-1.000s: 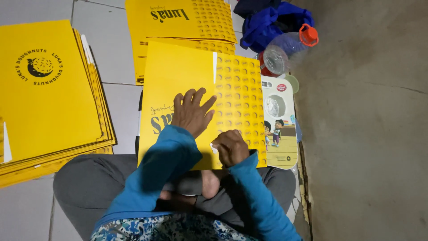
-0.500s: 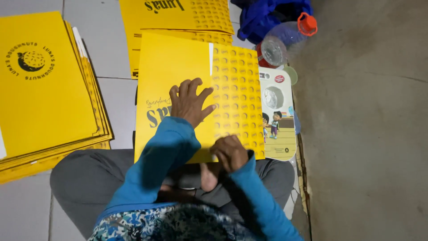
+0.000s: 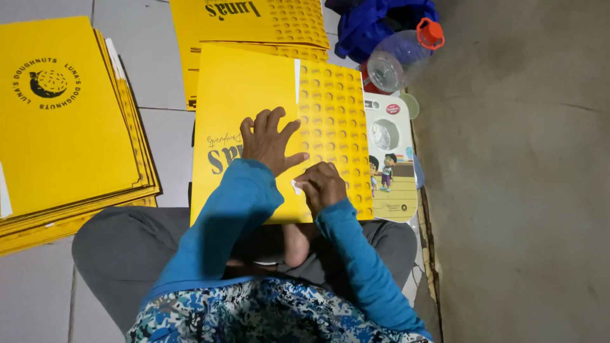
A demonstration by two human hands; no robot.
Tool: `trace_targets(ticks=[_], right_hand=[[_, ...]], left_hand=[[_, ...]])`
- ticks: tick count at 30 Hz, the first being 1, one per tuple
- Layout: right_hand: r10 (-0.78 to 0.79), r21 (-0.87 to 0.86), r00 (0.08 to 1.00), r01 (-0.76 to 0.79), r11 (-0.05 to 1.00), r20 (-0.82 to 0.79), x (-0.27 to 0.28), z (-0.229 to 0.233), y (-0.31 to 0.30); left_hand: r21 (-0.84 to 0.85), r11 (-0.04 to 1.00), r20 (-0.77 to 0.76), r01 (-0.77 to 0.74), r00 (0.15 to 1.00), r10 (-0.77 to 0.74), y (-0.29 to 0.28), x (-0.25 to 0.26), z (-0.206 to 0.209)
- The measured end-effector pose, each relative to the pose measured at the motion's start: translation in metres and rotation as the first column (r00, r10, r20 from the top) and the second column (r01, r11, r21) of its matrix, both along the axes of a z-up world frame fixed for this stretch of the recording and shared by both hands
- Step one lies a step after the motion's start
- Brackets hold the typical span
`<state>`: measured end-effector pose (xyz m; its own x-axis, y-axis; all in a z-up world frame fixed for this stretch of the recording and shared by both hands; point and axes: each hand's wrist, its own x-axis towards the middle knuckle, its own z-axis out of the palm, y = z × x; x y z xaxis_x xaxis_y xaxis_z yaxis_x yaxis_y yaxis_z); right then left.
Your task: Applying glue to the edges of yellow cardboard boxes using a small applicator stick
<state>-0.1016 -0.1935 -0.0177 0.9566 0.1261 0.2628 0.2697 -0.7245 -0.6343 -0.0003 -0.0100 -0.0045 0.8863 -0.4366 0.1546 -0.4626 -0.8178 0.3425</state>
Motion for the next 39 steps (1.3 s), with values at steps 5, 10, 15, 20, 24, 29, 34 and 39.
trace_targets(ticks=[5, 10, 15, 20, 24, 29, 34, 39], right_hand=[[0.04, -0.07, 0.998, -0.044, 0.997, -0.049, -0.038, 0.001, -0.001], [0.11, 0.025, 0.994, -0.11, 0.994, 0.008, -0.06, 0.0, -0.002], [0.052, -0.113, 0.999, -0.05, 0.992, 0.014, -0.01, -0.005, -0.002], [0.047, -0.074, 0.998, -0.044, 0.996, 0.032, 0.008, 0.018, 0.006], [0.054, -0.107, 0.998, -0.055, 0.993, -0.01, -0.036, 0.004, 0.0], [-0.012, -0.164, 0.998, 0.002, 0.986, -0.064, -0.078, 0.006, 0.001], [-0.041, -0.274, 0.999, 0.038, 0.961, -0.004, -0.033, 0.005, 0.001], [-0.078, -0.276, 0.997, 0.08, 0.958, 0.019, 0.004, -0.006, -0.003]], left_hand=[[-0.013, 1.0, -0.059, -0.014, 0.998, 0.013, -0.003, 0.003, -0.002], [-0.036, 0.999, -0.082, -0.02, 0.997, 0.017, -0.004, 0.004, -0.001], [-0.044, 0.999, -0.067, -0.025, 0.998, 0.022, -0.006, 0.002, 0.002], [-0.063, 0.998, -0.012, -0.011, 1.0, 0.011, -0.005, 0.003, -0.005], [-0.094, 0.995, -0.017, -0.026, 1.0, 0.025, -0.006, 0.002, -0.006], [-0.048, 0.998, -0.052, -0.032, 0.998, 0.03, -0.007, 0.003, -0.004], [-0.036, 0.999, -0.044, -0.037, 0.998, 0.036, -0.01, 0.004, -0.008], [0.002, 1.0, -0.02, -0.029, 0.999, 0.029, -0.008, 0.004, -0.008]])
